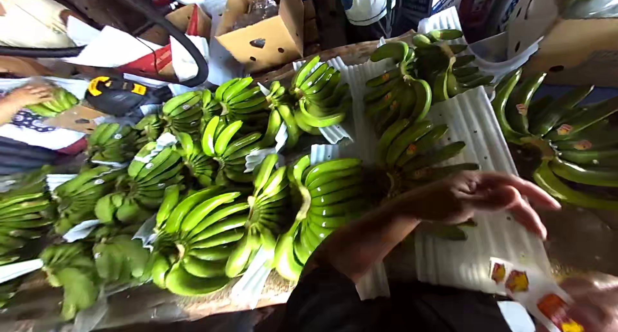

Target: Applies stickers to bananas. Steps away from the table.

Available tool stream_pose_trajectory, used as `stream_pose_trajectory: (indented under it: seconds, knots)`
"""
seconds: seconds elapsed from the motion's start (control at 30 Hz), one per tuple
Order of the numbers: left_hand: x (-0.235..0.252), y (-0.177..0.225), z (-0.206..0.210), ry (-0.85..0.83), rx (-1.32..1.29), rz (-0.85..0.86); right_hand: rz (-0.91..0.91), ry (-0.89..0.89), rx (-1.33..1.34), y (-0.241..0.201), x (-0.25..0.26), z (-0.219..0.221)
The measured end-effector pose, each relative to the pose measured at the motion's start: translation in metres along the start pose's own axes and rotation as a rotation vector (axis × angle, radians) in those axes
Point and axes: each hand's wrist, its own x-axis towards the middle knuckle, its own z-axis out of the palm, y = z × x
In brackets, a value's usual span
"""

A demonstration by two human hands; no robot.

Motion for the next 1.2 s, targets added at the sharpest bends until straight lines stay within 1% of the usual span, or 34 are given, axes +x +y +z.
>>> stream_pose_trajectory:
  seconds: [0.03,0.07,0.13,0.2,0.23,0.3,0.33,0.37,0.4,0.47,0.57,0.73,0.8,0.83,0.9,0.97,1.0,1.07,1.17,1.2]
  knots:
    - [-0.019,0.008,0.013,-0.060,-0.086,-0.017,0.008,0.018,0.023,0.000,-0.003,0.015]
    - [-0.041,0.016,0.018,-0.087,-0.116,-0.034,0.005,0.036,0.032,0.002,-0.006,0.031]
    - [-0.094,0.035,0.016,-0.097,-0.075,-0.090,-0.021,0.061,0.050,0.011,-0.012,0.065]
    - [-0.146,0.055,0.007,-0.049,0.023,-0.160,-0.033,0.047,0.094,0.028,-0.018,0.102]
    - [-0.170,0.066,0.003,0.021,0.105,-0.200,-0.013,0.040,0.136,0.038,-0.019,0.123]
    - [-0.208,0.080,0.003,0.228,0.435,-0.257,0.066,0.080,0.152,0.055,-0.018,0.166]
    - [-0.223,0.083,0.005,0.325,0.646,-0.252,0.116,0.149,0.145,0.063,-0.015,0.186]
    - [-0.235,0.084,0.007,0.397,0.823,-0.209,0.179,0.244,0.131,0.068,-0.012,0.205]
    - [-0.246,0.086,0.011,0.446,0.943,-0.151,0.239,0.330,0.115,0.073,-0.008,0.220]
    - [-0.266,0.090,0.021,0.443,1.093,-0.063,0.286,0.436,0.114,0.082,-0.002,0.241]
    - [-0.287,0.089,0.033,0.360,1.274,-0.040,0.308,0.479,0.063,0.089,-0.002,0.266]
    - [-0.307,0.086,0.035,0.362,1.366,-0.059,0.316,0.445,-0.111,0.100,-0.004,0.294]
    - [-0.315,0.085,0.038,0.375,1.472,-0.014,0.307,0.426,-0.100,0.104,-0.003,0.302]
    - [-0.319,0.082,0.038,0.397,1.542,0.039,0.324,0.427,-0.054,0.103,-0.001,0.305]
    - [-0.326,0.075,0.036,0.447,1.644,0.167,0.405,0.456,0.149,0.099,0.005,0.309]
    - [-0.333,0.067,0.032,0.471,1.675,0.263,0.504,0.540,0.345,0.098,0.009,0.312]
    - [-0.335,0.064,0.029,0.467,1.672,0.285,0.538,0.571,0.392,0.100,0.010,0.312]
    - [-0.334,0.061,0.026,0.437,1.628,0.256,0.555,0.619,0.375,0.106,0.008,0.312]
    - [-0.326,0.062,0.023,0.349,1.548,0.085,0.499,0.649,0.227,0.112,0.005,0.308]
    - [-0.322,0.062,0.022,0.325,1.554,0.059,0.480,0.645,0.199,0.114,0.004,0.306]
